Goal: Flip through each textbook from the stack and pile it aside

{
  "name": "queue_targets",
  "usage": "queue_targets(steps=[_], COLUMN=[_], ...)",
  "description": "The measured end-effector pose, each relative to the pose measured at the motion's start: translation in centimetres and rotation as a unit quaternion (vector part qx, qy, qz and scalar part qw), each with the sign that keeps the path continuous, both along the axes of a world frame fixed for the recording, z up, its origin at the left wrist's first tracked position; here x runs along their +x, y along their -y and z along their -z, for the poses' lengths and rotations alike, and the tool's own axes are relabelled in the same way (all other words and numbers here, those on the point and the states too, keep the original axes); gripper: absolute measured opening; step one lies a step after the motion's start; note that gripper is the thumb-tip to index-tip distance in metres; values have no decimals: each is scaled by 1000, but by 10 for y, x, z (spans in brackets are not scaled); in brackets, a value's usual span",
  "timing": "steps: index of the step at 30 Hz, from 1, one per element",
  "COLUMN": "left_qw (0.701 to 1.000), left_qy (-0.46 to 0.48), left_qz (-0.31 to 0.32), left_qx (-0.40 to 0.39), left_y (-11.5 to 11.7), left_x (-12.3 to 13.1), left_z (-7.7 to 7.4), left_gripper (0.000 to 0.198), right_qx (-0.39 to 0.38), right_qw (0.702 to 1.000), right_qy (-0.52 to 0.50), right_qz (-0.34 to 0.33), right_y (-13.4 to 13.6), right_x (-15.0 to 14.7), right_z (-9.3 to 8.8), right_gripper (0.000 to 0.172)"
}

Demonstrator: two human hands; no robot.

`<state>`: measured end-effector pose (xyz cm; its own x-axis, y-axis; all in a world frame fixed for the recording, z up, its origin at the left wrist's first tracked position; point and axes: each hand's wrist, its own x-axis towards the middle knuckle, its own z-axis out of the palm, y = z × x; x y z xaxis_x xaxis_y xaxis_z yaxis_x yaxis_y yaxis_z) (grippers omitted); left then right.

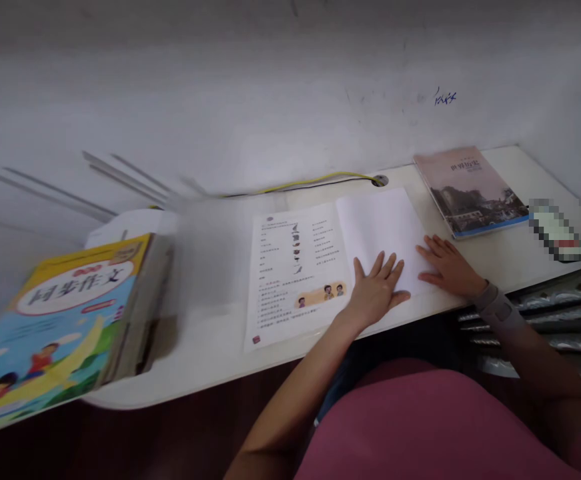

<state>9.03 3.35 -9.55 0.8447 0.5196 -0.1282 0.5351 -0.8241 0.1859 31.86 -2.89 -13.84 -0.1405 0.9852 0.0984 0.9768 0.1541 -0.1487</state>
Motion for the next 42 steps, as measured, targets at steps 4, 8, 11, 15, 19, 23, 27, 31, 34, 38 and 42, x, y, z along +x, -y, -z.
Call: queue_targets(steps=[4,8,11,15,19,23,27,31,34,38,42], left_qw=[995,950,935,916,863,853,883,895,898,900,903], left_qy=[42,50,89,192,282,298,247,199,174,146,120], left_qz=[-87,-306,-341,-353,-418,-424,-400,-398,-403,-408,-409], left_qx=[15,45,45,14,-30,-57,-8,25,31,38,45], left_y=[-15,-35,-39,-33,-28,-31,-34,-31,-28,-27,-27], left_x=[-40,-117,-168,-198,-204,-213,-218,-212,-207,-202,-200], left_z=[-2,10,25,36,38,43,48,47,43,39,39], left_gripper=[69,72,72,72,70,77,78,75,75,74,71], right_qx=[2,10,28,42,25,14,18,24,22,17,15], right_qw=[1000,1000,998,995,995,997,997,996,996,997,997], right_qy=[-2,25,63,85,51,49,59,67,69,60,50], right_qz=[3,-2,4,-25,-76,-66,-48,-44,-46,-46,-49], right_y=[0,1,3,-1,-16,-27,-26,-24,-24,-23,-21], right_x=[3,4,-7,-53,-105,-122,-119,-118,-117,-114,-111], right_z=[2,-2,-13,-34,-38,-27,-20,-21,-23,-24,-23], right_gripper=[68,68,57,43,47,56,59,60,60,61,59])
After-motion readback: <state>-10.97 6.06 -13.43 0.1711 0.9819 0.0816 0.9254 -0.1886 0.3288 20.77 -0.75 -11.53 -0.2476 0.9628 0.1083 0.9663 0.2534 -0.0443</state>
